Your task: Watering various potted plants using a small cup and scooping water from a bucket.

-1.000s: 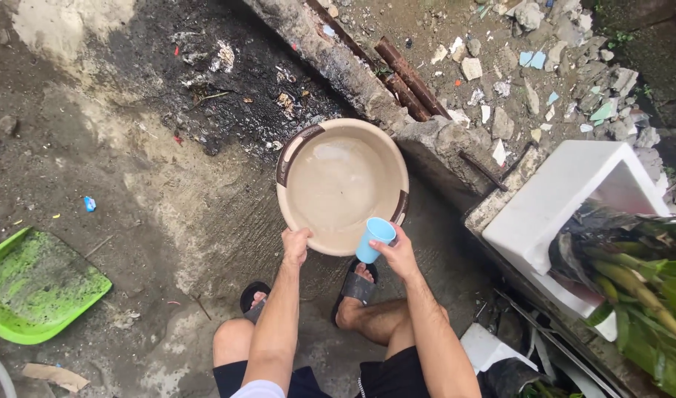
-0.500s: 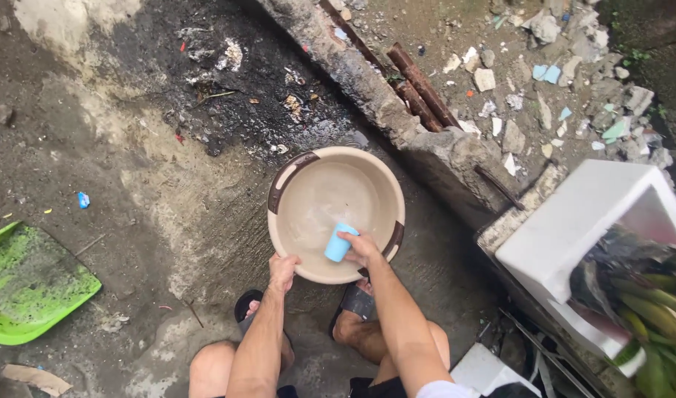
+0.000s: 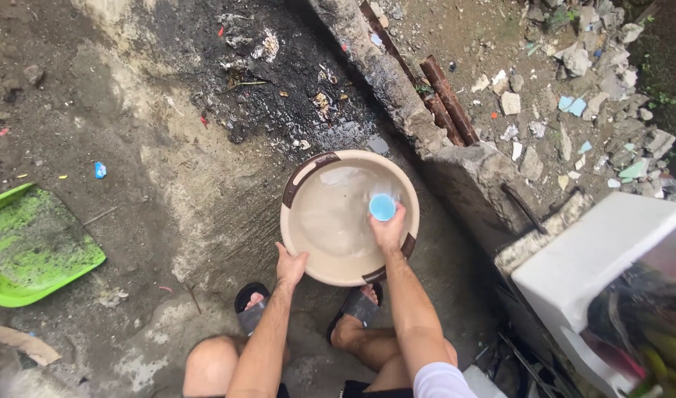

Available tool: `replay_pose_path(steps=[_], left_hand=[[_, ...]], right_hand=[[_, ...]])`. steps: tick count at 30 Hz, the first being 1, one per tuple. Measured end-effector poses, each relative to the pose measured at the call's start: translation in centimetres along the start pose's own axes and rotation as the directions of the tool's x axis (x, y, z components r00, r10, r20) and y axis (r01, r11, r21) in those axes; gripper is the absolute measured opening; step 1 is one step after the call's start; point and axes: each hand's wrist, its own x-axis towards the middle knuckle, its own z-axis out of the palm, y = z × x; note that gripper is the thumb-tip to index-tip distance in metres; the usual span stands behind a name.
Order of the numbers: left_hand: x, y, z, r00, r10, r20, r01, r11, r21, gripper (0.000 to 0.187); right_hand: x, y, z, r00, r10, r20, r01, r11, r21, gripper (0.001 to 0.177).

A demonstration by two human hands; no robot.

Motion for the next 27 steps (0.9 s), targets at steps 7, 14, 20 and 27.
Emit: replay_pose_path(steps=[7, 14, 20, 27], left_hand=[[-14.7, 8.4, -3.2, 0.994, 0.095, 0.045, -0.105, 0.911, 0.398, 0.062], [-37.7, 20.1, -7.2, 0.908, 0.161, 0.387, -0.374, 0.731, 0.571, 0.056], [-53.7, 22.9, -5.9, 0.753, 0.094, 0.651, -0.599, 0.509, 0.618, 0.055], [-69.3, 12.9, 4.9, 0.517, -0.292, 0.805, -0.322, 0.805, 0.499, 0.031]], right_hand=[[-11.8, -17.7, -13.1, 0.983, -0.091, -0.159, 0.110, 0.987, 0.113, 0.077], [-33.7, -32.5, -31.8, 0.950, -0.018, -0.311, 0.114, 0.949, 0.294, 0.080], [-51.9, -35.9, -45.0, 0.899, 0.216, -0.380, 0.013, 0.856, 0.517, 0.080], [-68.0, -33.9, -57.0, 0.755, 0.349, -0.556, -0.094, 0.896, 0.434, 0.084]])
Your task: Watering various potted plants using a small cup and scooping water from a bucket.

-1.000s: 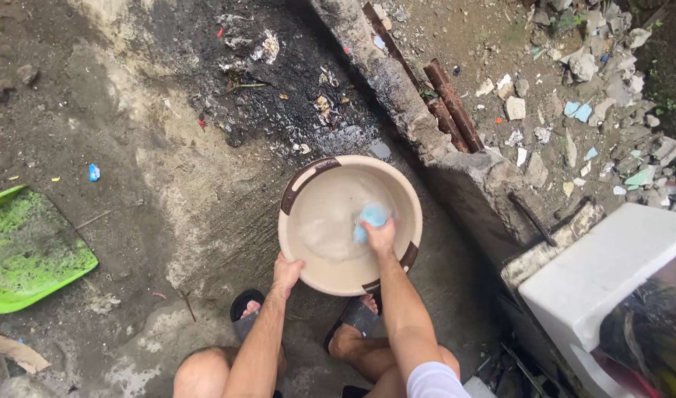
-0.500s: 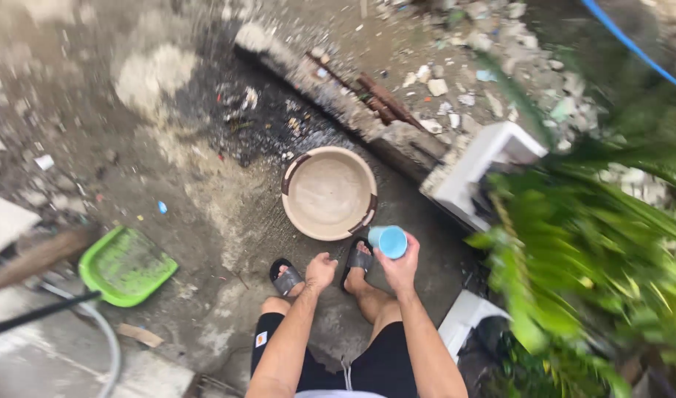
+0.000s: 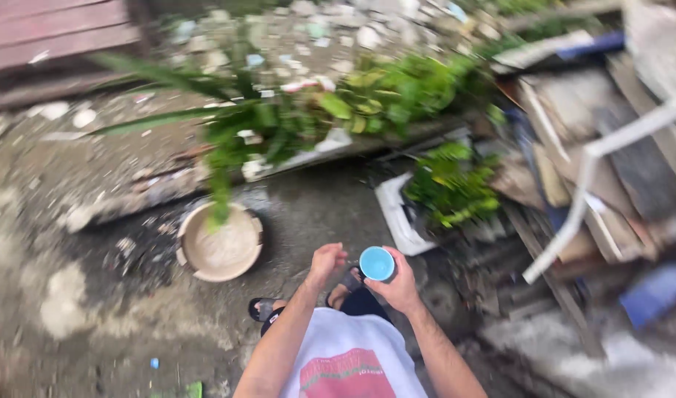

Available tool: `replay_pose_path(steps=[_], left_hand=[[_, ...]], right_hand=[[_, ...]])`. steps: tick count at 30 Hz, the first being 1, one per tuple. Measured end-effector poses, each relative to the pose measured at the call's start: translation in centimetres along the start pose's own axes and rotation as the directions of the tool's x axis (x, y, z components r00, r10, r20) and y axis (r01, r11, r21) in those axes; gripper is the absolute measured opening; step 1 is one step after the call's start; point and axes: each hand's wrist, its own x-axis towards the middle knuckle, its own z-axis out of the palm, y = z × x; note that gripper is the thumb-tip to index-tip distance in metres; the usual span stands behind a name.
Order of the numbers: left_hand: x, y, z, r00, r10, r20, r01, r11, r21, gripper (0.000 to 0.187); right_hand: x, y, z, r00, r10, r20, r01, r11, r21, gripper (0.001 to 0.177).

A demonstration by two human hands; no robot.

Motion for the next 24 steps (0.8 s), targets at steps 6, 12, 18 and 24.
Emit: replay_pose_path(steps=[6, 12, 18, 24], left_hand=[[1.1, 3.2, 21.6, 0.895, -0.210, 0.394, 0.292, 0.943, -0.160, 0.039], [5.9, 4.7, 37.7, 0.807, -0.221, 0.548, 0.376, 0.907, -0.188, 0.024], [4.3, 12.2, 47.1, 0.716, -0.253, 0.651, 0.297, 0.954, 0.044, 0.018], [10.3, 17.3, 51.9, 0.846, -0.332, 0.416, 0.130, 0.886, 0.445, 0.037]], right_hand=[[-0.4, -3.9, -15.3, 0.959, -0.122, -0.256, 0.083, 0.984, -0.159, 0.076], [2.0, -5.0, -27.4, 0.922, -0.056, -0.383, -0.058, 0.958, -0.281, 0.085], [7.6, -5.6, -34.6, 0.893, -0.069, -0.445, -0.114, 0.921, -0.372, 0.087], [13.7, -6.2, -37.5, 0.833, 0.044, -0.551, -0.248, 0.920, -0.302, 0.087]])
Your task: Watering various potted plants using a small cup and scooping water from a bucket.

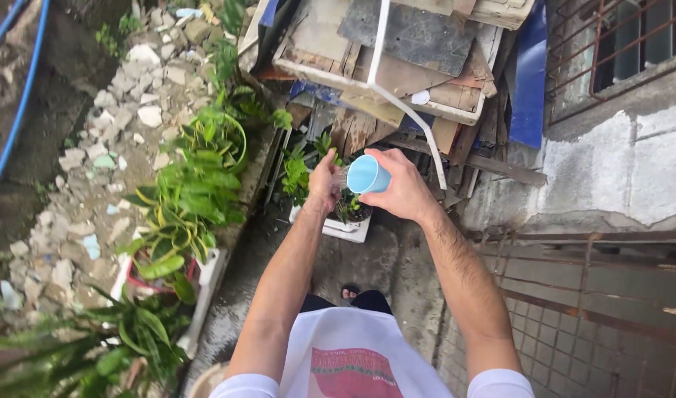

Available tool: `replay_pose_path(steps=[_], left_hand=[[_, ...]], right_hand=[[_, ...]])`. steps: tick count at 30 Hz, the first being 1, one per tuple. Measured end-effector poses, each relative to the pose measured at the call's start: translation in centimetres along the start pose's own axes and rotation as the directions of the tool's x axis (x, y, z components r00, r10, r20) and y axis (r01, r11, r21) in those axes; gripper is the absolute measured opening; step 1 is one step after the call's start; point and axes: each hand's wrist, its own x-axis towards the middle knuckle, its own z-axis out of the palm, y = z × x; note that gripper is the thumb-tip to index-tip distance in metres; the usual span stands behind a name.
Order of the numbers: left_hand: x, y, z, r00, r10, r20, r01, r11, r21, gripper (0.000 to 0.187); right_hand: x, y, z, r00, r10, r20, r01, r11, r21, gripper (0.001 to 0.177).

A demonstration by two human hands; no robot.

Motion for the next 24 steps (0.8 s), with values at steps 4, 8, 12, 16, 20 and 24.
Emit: replay_pose_path(steps=[4, 8, 12, 16, 20, 24], left_hand=[[2.2, 2.4, -1.0, 0.986, -0.065, 0.156, 0.075, 0.995, -0.059, 0.034], [3.2, 4.2, -0.1, 0.984, -0.001, 0.178, -0.007, 0.999, 0.042, 0.008], [3.8, 5.2, 0.4, 0.996, 0.057, 0.071, -0.072, 0.973, 0.218, 0.041], [5.2, 5.0, 1.5, 0.991, -0.131, 0.037, 0.125, 0.983, 0.137, 0.049], [5.6, 3.7, 4.4, 0.940, -0.112, 0.324, 0.070, 0.988, 0.140, 0.026], [7.9, -0.4, 6.8, 0.909, -0.073, 0.411, 0.001, 0.985, 0.173, 0.025]], right_hand=[[2.3, -0.2, 1.4, 0.996, 0.065, -0.056, -0.064, 0.998, 0.030, 0.086], [4.7, -0.3, 1.5, 0.993, 0.112, -0.032, -0.111, 0.993, 0.034, 0.088], [5.8, 0.3, 1.9, 0.994, 0.102, -0.033, -0.101, 0.994, 0.031, 0.088], [6.1, 1.5, 1.3, 0.990, 0.134, -0.036, -0.133, 0.991, 0.025, 0.090], [5.4, 3.0, -0.5, 0.984, 0.175, -0.041, -0.175, 0.985, 0.001, 0.088], [4.1, 4.5, -2.9, 0.982, 0.180, -0.054, -0.184, 0.980, -0.076, 0.089]])
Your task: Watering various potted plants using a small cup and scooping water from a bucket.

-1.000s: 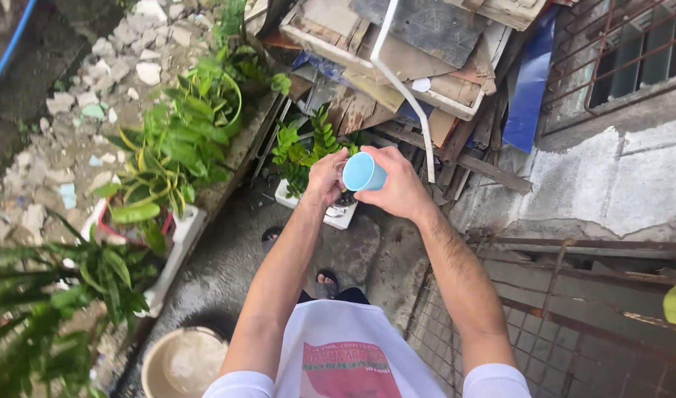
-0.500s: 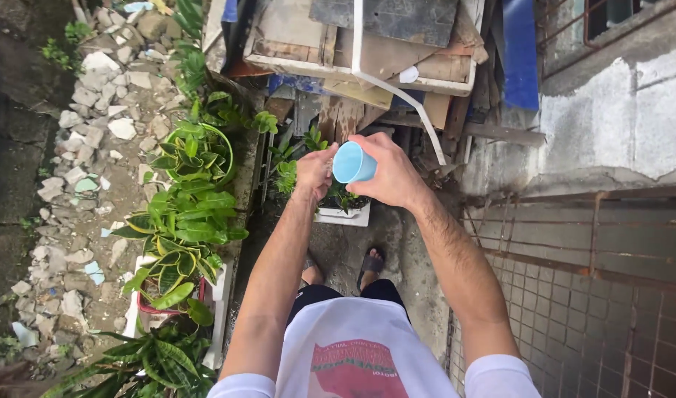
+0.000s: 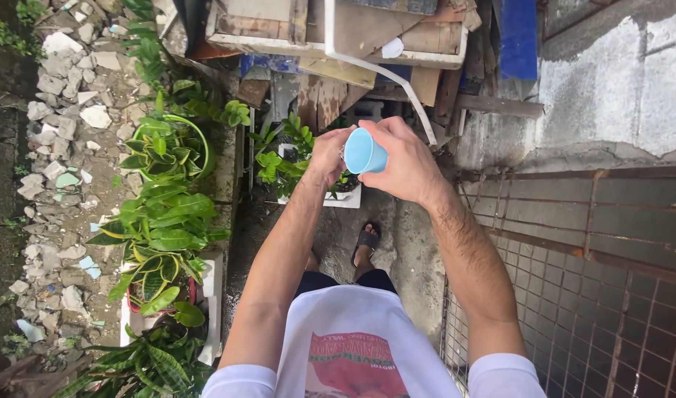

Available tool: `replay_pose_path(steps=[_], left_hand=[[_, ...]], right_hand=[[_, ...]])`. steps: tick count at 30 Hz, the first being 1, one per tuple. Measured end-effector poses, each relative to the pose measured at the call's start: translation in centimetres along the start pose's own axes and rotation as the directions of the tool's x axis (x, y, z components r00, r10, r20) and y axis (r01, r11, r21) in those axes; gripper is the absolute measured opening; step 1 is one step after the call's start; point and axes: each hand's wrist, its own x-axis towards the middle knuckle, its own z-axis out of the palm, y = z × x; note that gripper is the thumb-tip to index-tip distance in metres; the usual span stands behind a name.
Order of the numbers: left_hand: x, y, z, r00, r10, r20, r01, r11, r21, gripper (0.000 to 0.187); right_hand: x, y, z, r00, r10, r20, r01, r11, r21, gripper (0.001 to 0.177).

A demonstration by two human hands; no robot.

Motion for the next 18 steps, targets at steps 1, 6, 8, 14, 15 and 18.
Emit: replay_pose_path(steps=[1, 6, 8, 14, 15, 18], left_hand=[[0.3, -0.5, 0.8, 1.000, -0.010, 0.000, 0.010, 1.000, 0.002, 0.025], [2.8, -4.3, 3.7, 0.997, -0.020, 0.068, 0.030, 0.989, -0.144, 0.027], [3.1, -5.3, 4.6, 0.993, -0.038, 0.108, 0.055, 0.986, -0.159, 0.027], [3.5, -7.5, 5.5, 0.990, -0.084, 0.111, 0.100, 0.983, -0.151, 0.026], [3.6, -7.9, 5.4, 0.990, -0.063, 0.128, 0.084, 0.982, -0.167, 0.026], [3.1, -7.5, 5.5, 0.993, -0.087, 0.077, 0.097, 0.984, -0.146, 0.025]], right_hand=[[-0.3, 0.3, -0.6, 1.000, 0.009, 0.001, -0.009, 1.000, 0.003, 0.089], [-1.6, 2.2, -3.3, 0.999, 0.031, 0.032, -0.026, 0.990, -0.138, 0.086], [-2.2, 3.1, -3.7, 0.999, 0.034, 0.030, -0.029, 0.986, -0.162, 0.085], [-3.5, 4.8, -4.4, 0.998, 0.040, 0.039, -0.030, 0.971, -0.236, 0.081], [-3.6, 4.9, -4.5, 0.998, 0.039, 0.048, -0.026, 0.972, -0.234, 0.081], [-3.8, 5.2, -4.3, 0.998, 0.023, 0.050, -0.010, 0.970, -0.242, 0.083]])
